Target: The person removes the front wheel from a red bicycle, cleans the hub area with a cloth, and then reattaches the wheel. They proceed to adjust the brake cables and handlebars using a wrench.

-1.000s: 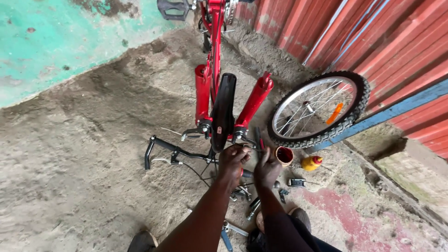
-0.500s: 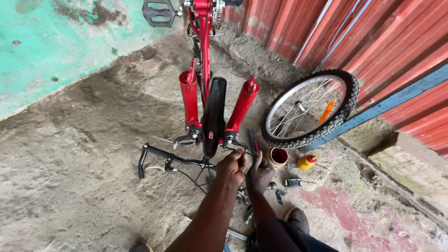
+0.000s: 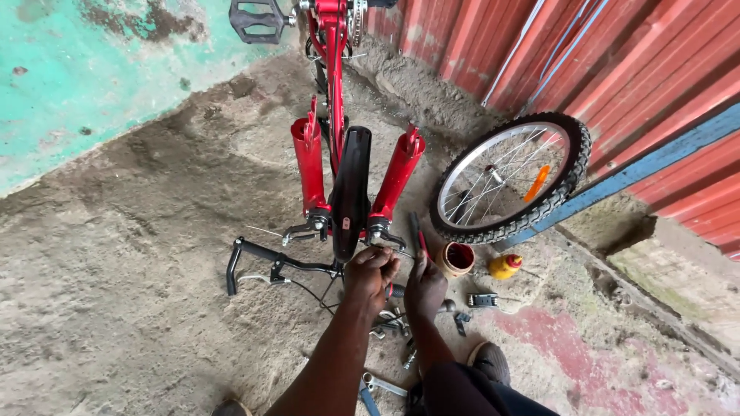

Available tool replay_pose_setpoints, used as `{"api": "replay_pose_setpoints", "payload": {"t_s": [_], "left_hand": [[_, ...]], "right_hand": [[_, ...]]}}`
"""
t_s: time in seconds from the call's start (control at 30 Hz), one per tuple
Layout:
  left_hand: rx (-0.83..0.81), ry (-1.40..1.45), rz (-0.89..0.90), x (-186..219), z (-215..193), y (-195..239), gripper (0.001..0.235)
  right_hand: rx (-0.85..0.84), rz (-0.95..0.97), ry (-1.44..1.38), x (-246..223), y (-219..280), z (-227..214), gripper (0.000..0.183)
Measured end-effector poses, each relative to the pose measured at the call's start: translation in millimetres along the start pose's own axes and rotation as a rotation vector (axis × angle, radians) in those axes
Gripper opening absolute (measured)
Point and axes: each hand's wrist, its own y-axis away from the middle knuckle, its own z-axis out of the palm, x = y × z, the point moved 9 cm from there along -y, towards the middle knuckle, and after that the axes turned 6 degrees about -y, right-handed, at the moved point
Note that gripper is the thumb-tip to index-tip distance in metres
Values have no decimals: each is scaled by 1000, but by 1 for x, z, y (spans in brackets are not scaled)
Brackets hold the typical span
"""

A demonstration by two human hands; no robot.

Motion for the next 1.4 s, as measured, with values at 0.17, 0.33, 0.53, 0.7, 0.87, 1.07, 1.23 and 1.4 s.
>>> {"api": "replay_pose_setpoints", "payload": {"t_s": [0.17,0.33,0.53,0.7,0.87,1.07,1.23,1.4], "left_hand": [[-175,-163,155,17,10,42,14],[-272,-391,273,-12,12,18,24],[-252,-293,236,-20,16,25,24],[-194,-295,238,-22,27,35,28],[-144,-495,597,-12,37,48,16],[-73,-637,642,-14,38,52,21],[-39,-683,726,-13,34,59,19],[-107,-572,767,-13,43,56,16]], "right_hand": [[-80,-401,-58,-75,23,-16,27],[-309,-193,-185,-97,25,-6,24],[-588,-82,-20,-95,-11,3,26],[-700,-228,166,-136,-15,8,40],[-803,-446,496,-144,-20,37,25],[-768,-608,517,-135,-19,41,16],[-821,-649,698,-122,-25,48,19],[-874,-780,864,-120,-30,56,22]]}}
